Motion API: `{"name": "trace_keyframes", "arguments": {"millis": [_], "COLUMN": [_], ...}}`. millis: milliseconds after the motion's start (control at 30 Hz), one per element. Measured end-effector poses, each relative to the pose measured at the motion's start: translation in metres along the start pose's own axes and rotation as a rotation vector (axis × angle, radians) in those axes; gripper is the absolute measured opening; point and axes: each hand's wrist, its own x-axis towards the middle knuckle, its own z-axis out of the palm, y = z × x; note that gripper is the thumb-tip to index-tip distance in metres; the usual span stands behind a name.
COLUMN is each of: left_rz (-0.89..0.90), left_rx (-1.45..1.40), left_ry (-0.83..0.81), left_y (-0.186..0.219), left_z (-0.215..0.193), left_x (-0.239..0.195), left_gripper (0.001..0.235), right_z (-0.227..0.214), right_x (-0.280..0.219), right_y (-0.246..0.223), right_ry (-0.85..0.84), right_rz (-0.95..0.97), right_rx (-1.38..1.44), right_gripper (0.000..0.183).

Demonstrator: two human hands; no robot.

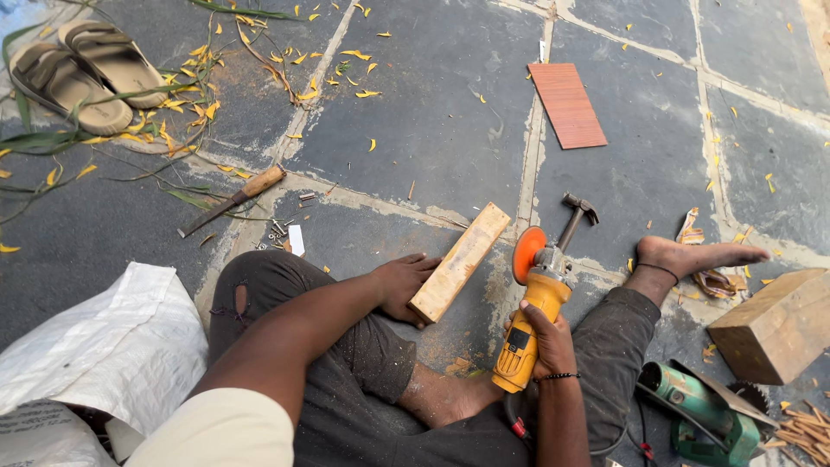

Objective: The person sits on a tiled floor and assembles a small wooden box. They use a hammer to drive nails into the wooden pieces to join them together. After assembly, they use a handheld rotary tool to smooth the edges of the box.

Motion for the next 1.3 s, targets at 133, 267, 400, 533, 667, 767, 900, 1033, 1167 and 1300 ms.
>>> {"name": "trace_keyframes", "arguments": {"millis": [133, 267, 400, 533, 667, 767, 900, 1033, 1167, 1300], "left_rz": [-0.105, -0.207, -0.208, -0.226, -0.214, -0.214, -0.220, -0.206, -0.204, -0.204], "left_rx": [-0.003, -0.035, -0.060, -0.065, -0.051, -0.073, -0.052, -0.074, -0.108, -0.121], "left_ry": [0.076, 0.143, 0.112, 0.089, 0.107, 0.099, 0.134, 0.093, 0.158, 0.191], "left_y": [-0.006, -0.008, -0.009, -0.007, -0.008, -0.007, -0.007, -0.009, -0.010, -0.012], "left_z": [0.010, 0.009, 0.000, -0.004, -0.002, 0.000, -0.002, -0.001, -0.002, 0.002], "left_x": [0.021, 0.027, 0.024, 0.022, 0.024, 0.024, 0.024, 0.023, 0.025, 0.027], "left_gripper": [0.103, 0.101, 0.094, 0.091, 0.091, 0.090, 0.095, 0.087, 0.091, 0.094], "right_z": [0.009, 0.019, 0.035, 0.051, 0.053, 0.051, 0.056, 0.058, 0.053, 0.063], "right_x": [0.007, 0.007, -0.003, -0.012, -0.009, -0.001, 0.013, 0.039, 0.059, 0.072], "right_y": [-0.017, -0.025, -0.025, -0.019, -0.018, -0.022, -0.026, -0.032, -0.047, -0.050], "right_ry": [-0.011, -0.041, -0.053, -0.065, -0.045, -0.052, -0.060, -0.052, -0.070, -0.122], "right_rz": [0.003, -0.005, 0.032, 0.003, 0.044, 0.075, 0.102, 0.122, 0.058, 0.030], "right_rx": [-0.176, -0.466, -0.709, -0.939, -1.009, -1.007, -1.069, -1.091, -1.059, -1.164], "right_gripper": [0.029, 0.035, 0.045, 0.052, 0.055, 0.056, 0.059, 0.060, 0.063, 0.065]}}
